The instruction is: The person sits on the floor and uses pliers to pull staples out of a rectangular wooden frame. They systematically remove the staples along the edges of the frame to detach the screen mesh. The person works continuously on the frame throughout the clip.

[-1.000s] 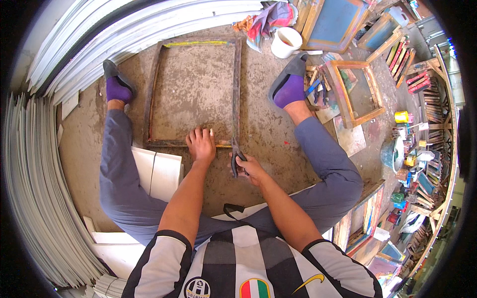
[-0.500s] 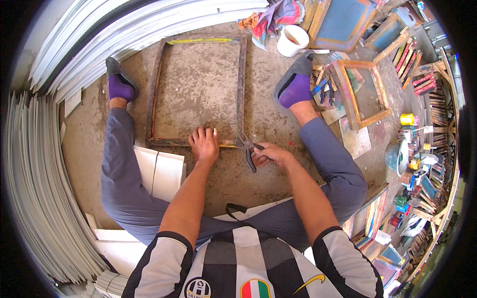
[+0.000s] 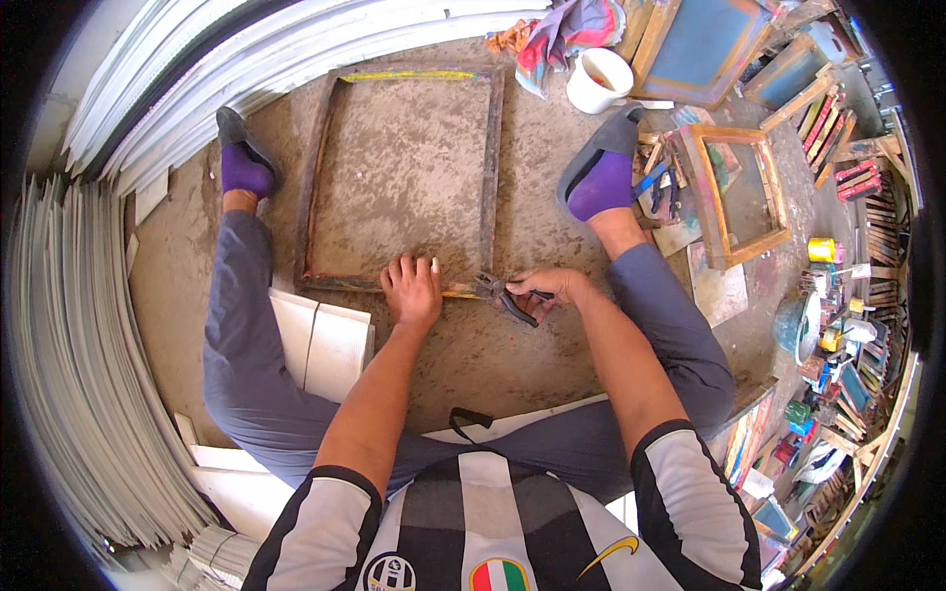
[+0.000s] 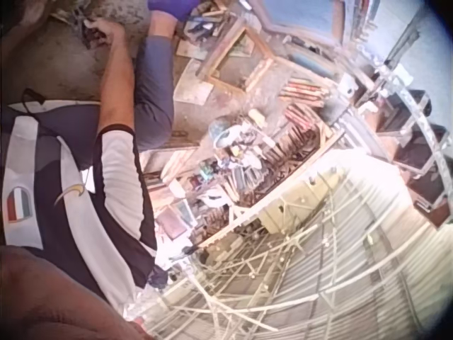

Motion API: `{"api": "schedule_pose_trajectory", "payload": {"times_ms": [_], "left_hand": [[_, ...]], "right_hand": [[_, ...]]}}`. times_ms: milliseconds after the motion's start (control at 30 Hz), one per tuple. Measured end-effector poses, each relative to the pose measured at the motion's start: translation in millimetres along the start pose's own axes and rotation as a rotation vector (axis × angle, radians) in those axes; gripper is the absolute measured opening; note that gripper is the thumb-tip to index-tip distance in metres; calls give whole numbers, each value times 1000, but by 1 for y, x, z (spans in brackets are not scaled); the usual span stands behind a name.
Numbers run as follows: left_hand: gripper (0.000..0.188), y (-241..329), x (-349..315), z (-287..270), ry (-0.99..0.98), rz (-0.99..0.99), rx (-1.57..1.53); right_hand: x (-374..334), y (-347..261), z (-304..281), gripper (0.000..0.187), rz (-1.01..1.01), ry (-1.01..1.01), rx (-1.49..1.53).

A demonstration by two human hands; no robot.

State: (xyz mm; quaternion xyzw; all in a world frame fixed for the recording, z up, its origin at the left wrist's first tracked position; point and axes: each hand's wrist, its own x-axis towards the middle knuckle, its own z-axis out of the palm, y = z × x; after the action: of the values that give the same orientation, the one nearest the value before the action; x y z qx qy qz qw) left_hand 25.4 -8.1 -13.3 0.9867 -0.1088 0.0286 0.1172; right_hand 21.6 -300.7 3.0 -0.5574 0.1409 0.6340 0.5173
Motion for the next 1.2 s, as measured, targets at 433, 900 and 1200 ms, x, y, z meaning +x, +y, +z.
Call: {"api": "schedule_pose_trajectory", "payload": {"times_ms": [433, 900, 1200], "left_hand": [[25, 4, 1, -7, -7, -7, -16], [25, 1, 0, 5, 52, 2, 10], [23, 3, 2, 1, 45, 6, 5]], "right_hand": [[7, -42, -26, 54, 156, -47, -372], [9, -86, -36, 51, 290, -113, -577], [30, -103, -33, 46, 329, -79, -760]]}}
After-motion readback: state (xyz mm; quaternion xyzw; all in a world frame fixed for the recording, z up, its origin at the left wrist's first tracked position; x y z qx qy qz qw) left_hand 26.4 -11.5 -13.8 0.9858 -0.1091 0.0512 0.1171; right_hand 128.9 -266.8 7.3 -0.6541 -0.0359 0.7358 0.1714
